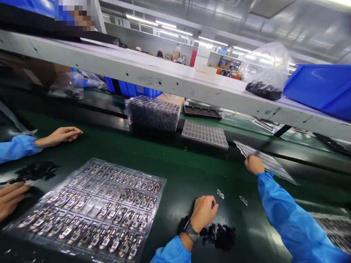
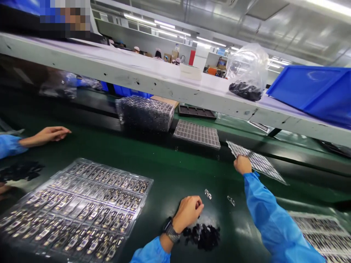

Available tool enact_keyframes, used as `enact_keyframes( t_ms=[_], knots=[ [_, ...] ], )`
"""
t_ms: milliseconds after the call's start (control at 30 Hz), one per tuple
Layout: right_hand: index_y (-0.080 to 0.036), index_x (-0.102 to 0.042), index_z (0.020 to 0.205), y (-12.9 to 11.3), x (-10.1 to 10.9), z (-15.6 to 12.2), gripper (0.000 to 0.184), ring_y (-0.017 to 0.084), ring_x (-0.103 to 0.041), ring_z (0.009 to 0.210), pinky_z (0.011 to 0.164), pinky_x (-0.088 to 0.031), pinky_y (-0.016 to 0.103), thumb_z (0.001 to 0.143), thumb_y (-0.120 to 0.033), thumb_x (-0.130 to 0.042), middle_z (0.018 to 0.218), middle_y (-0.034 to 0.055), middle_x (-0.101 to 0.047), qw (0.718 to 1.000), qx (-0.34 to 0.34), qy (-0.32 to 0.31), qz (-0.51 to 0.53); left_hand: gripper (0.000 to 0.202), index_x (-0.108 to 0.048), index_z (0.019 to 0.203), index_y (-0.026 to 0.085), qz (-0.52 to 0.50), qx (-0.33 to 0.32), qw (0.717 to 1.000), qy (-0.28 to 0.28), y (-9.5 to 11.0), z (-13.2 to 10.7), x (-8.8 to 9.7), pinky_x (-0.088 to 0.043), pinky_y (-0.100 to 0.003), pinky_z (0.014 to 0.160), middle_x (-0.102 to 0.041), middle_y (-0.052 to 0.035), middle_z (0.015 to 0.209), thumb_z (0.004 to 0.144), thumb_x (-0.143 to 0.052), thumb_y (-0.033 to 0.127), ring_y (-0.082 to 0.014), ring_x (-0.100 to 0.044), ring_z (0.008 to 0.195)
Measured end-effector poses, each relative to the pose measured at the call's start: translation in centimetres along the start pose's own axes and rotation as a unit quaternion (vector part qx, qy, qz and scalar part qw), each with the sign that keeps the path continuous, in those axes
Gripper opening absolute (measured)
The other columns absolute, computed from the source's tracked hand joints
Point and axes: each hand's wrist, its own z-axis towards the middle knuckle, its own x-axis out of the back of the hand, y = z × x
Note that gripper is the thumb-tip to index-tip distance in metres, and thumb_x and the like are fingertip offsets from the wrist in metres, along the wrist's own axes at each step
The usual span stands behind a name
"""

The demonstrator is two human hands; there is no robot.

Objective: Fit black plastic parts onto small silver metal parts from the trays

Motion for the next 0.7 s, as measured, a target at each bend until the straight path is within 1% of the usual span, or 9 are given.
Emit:
enact_keyframes(
  t_ms=[67, 133, 200, 233, 333, 467, 567, 633, 700],
  knots=[
    [-0.011, -0.072, 0.097, -0.6, 1.5, 0.3, 0.018, 0.034, -0.072, 0.095, 0.079, -0.049, 0.037, 0.092, -0.017, -0.055, 0.092, 0.0231, -0.073, 1.0, -0.016, 0.013, 0.009, 0.02, -0.076, 0.097, 0.023, -0.002, 0.0, 1.0, -0.006, 0.0, 0.0, 0.0, -0.046, -0.028, 0.084, -0.078, -0.0048, 0.092, 0.093, -0.058, 0.032, -0.0196, -0.07, 0.09],
    [-0.011, -0.07, 0.104, -1.8, 2.9, 0.5, 0.022, 0.035, -0.071, 0.097, 0.081, -0.05, 0.038, 0.096, -0.019, -0.052, 0.096, 0.0242, -0.072, 0.999, -0.021, 0.028, 0.019, 0.02, -0.076, 0.098, 0.023, -0.006, -0.003, 1.0, -0.01, 0.0, 0.0, -0.2, -0.046, -0.028, 0.084, -0.078, -0.0051, 0.093, 0.094, -0.058, 0.031, -0.0194, -0.07, 0.09],
    [-0.01, -0.069, 0.108, -4.0, 3.9, 0.7, 0.024, 0.036, -0.068, 0.105, 0.085, -0.05, 0.039, 0.097, -0.018, -0.05, 0.104, 0.0265, -0.07, 0.999, -0.002, 0.044, 0.023, 0.019, -0.075, 0.096, 0.023, -0.011, -0.007, 1.0, -0.01, 0.0, 0.0, -0.4, -0.046, -0.028, 0.083, -0.078, -0.005, 0.092, 0.093, -0.058, 0.031, -0.0193, -0.07, 0.089],
    [-0.008, -0.069, 0.11, -5.4, 4.2, 0.9, 0.025, 0.037, -0.065, 0.109, 0.087, -0.05, 0.04, 0.096, -0.016, -0.05, 0.108, 0.0276, -0.069, 0.998, 0.014, 0.049, 0.021, 0.019, -0.075, 0.095, 0.023, -0.014, -0.008, 1.0, -0.01, 0.0, 0.0, -0.4, -0.046, -0.028, 0.082, -0.077, -0.0048, 0.091, 0.093, -0.058, 0.031, -0.0193, -0.07, 0.088],
    [-0.005, -0.067, 0.115, -11.0, 4.1, 1.9, 0.028, 0.035, -0.061, 0.114, 0.089, -0.05, 0.039, 0.092, -0.009, -0.051, 0.112, 0.0267, -0.068, 0.997, 0.059, 0.052, 0.024, 0.019, -0.075, 0.094, 0.023, -0.021, 0.0, 1.0, -0.016, 0.0, -0.1, -0.3, -0.045, -0.028, 0.082, -0.077, -0.0048, 0.09, 0.093, -0.058, 0.031, -0.0199, -0.07, 0.089],
    [-0.007, -0.067, 0.117, -20.2, 2.7, 3.6, 0.037, 0.033, -0.059, 0.117, 0.092, -0.05, 0.038, 0.081, -0.002, -0.059, 0.116, 0.0224, -0.069, 0.989, 0.138, 0.039, 0.037, 0.02, -0.075, 0.095, 0.023, -0.026, 0.014, 0.999, -0.015, -0.2, -0.2, -0.4, -0.046, -0.031, 0.086, -0.077, -0.0063, 0.096, 0.092, -0.057, 0.03, -0.0218, -0.07, 0.094],
    [-0.007, -0.067, 0.118, -26.6, 1.5, 4.3, 0.039, 0.033, -0.057, 0.121, 0.096, -0.05, 0.039, 0.08, 0.0, -0.061, 0.12, 0.0228, -0.068, 0.98, 0.188, 0.035, 0.047, 0.021, -0.075, 0.097, 0.025, -0.027, 0.027, 0.999, -0.016, 0.0, -0.1, -0.9, -0.047, -0.033, 0.089, -0.078, -0.0075, 0.1, 0.092, -0.056, 0.031, -0.0236, -0.07, 0.098],
    [-0.007, -0.067, 0.119, -30.1, 0.8, 4.5, 0.039, 0.032, -0.057, 0.123, 0.097, -0.05, 0.039, 0.081, 0.0, -0.06, 0.122, 0.0233, -0.067, 0.975, 0.211, 0.032, 0.055, 0.021, -0.076, 0.096, 0.026, -0.028, 0.051, 0.998, -0.028, 0.3, 0.1, -1.0, -0.049, -0.035, 0.09, -0.078, -0.0079, 0.1, 0.092, -0.056, 0.03, -0.0249, -0.07, 0.098],
    [-0.008, -0.067, 0.12, -32.8, 0.1, 4.8, 0.038, 0.031, -0.057, 0.123, 0.096, -0.051, 0.038, 0.083, 0.0, -0.059, 0.124, 0.0227, -0.067, 0.972, 0.224, 0.026, 0.063, 0.02, -0.077, 0.095, 0.027, -0.034, 0.074, 0.995, -0.048, 0.5, 0.1, -0.1, -0.05, -0.037, 0.089, -0.078, -0.0083, 0.098, 0.092, -0.057, 0.03, -0.0261, -0.071, 0.097]
  ],
)
